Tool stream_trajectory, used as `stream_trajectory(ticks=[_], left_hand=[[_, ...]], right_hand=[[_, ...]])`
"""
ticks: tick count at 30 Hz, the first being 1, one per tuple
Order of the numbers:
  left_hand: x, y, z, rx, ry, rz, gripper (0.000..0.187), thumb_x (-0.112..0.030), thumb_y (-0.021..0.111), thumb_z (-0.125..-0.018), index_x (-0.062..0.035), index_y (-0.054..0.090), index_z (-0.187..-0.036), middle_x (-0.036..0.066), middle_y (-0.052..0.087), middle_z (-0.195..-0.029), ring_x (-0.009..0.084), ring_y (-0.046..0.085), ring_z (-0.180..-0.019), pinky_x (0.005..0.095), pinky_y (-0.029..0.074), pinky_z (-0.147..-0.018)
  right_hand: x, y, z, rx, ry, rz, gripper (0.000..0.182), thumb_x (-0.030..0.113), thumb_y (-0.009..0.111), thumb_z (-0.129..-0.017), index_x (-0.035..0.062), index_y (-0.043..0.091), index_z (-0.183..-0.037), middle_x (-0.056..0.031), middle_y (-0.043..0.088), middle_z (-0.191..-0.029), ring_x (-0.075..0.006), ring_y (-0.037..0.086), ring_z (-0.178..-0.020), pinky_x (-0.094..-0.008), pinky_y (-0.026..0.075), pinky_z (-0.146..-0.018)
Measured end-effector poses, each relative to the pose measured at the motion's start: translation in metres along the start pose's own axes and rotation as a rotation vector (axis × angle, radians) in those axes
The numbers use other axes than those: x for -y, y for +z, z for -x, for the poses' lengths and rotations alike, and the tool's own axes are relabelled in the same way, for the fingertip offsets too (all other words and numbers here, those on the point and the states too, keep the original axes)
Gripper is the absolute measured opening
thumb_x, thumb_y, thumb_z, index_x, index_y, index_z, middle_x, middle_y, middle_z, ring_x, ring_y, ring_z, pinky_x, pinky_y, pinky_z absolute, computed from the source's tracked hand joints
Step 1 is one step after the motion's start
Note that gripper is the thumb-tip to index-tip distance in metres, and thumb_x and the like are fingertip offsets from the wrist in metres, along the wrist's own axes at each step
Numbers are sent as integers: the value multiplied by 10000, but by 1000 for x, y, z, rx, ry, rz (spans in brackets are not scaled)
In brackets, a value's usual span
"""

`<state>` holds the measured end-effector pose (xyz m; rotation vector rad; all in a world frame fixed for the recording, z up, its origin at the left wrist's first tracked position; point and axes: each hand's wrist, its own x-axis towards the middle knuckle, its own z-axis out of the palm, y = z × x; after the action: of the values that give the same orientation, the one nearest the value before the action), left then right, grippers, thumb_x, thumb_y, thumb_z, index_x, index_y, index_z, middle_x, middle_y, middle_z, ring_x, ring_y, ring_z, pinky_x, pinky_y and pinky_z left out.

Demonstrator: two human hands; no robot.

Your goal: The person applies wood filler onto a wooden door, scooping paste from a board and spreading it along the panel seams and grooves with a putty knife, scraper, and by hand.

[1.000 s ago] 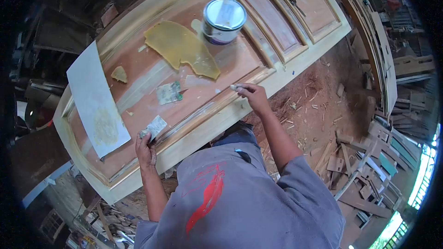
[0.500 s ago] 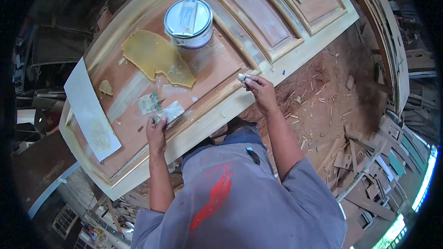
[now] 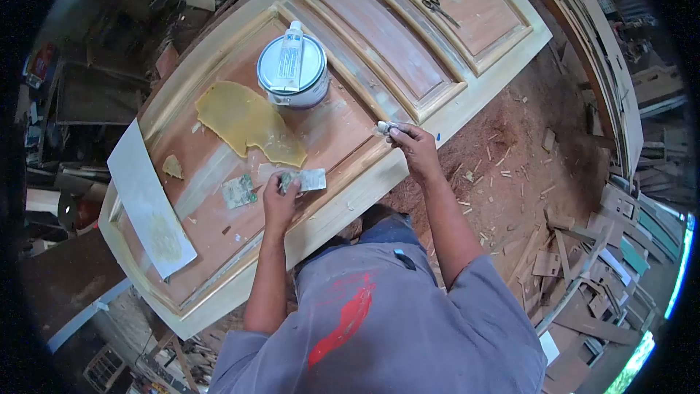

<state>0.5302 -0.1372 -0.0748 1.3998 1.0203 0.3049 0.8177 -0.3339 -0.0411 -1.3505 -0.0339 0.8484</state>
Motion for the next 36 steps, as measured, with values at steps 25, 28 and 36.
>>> stream_trajectory(ticks=[25,28,36], left_hand=[[-92,103,-208,-1167,250,-612,1545,-582,985,-543,64,76,-1611,308,340,-1589,448,374,-1461,529,318,-1208],[-89,75,-227,-1285,129,-626,1333,-548,984,-576,43,264,-1531,266,448,-1483,426,454,-1371,520,361,-1147],[-88,156,-256,-365,626,-919,488,-182,671,-903,2,570,-1343,255,571,-1387,412,500,-1348,531,377,-1142]], right_hand=[[64,-41,-165,396,295,162,249,114,716,-972,-23,729,-1179,-48,743,-1000,-108,667,-888,-258,535,-826],[62,-48,-179,413,310,128,245,59,690,-965,-51,704,-1183,-104,748,-1052,-162,685,-935,-304,543,-855],[73,-49,-187,412,324,131,252,91,708,-972,-47,708,-1182,-77,744,-1020,-136,677,-914,-290,536,-863]])
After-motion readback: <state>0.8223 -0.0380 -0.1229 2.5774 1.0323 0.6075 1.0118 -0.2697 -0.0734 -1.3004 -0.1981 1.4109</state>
